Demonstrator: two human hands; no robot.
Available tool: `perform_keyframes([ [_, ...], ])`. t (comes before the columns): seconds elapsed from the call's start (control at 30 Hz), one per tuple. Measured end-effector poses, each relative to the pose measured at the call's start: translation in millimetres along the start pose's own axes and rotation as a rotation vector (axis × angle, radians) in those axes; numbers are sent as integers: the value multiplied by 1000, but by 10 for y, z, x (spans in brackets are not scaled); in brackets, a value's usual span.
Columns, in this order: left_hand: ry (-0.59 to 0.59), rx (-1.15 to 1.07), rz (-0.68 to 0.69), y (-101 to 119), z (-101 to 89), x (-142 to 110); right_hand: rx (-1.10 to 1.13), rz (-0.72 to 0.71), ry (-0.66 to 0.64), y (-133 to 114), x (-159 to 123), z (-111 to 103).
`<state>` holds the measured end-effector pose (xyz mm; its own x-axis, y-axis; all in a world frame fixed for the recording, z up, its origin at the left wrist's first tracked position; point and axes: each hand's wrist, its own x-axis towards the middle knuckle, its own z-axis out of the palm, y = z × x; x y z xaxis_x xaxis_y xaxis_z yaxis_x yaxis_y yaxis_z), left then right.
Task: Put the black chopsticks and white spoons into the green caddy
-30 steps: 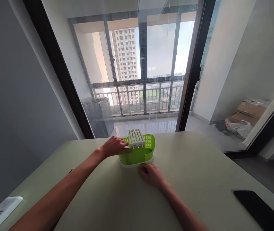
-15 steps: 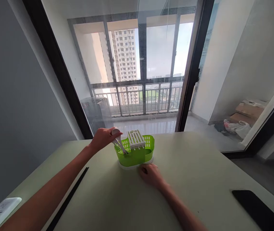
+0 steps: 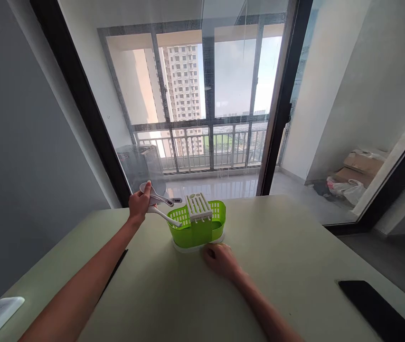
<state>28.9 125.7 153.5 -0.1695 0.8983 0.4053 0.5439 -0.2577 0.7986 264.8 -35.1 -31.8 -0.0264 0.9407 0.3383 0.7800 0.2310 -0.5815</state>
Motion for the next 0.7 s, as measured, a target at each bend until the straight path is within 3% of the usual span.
perform_keyframes([
  [0.13, -137, -137, -154, -238, -94, -63, -4, 5, -1, -9, 12, -11],
  [0.27, -318, -144, -249, -497, -340, -198, 2, 6, -4, 8, 8, -2],
  [0.5, -710, 99, -424, -960, -700, -546, 21, 0, -12, 36, -33, 25],
  [0.7, -816, 322, -381, -1268, -773, -630, 13, -1, -4, 62, -39, 61],
])
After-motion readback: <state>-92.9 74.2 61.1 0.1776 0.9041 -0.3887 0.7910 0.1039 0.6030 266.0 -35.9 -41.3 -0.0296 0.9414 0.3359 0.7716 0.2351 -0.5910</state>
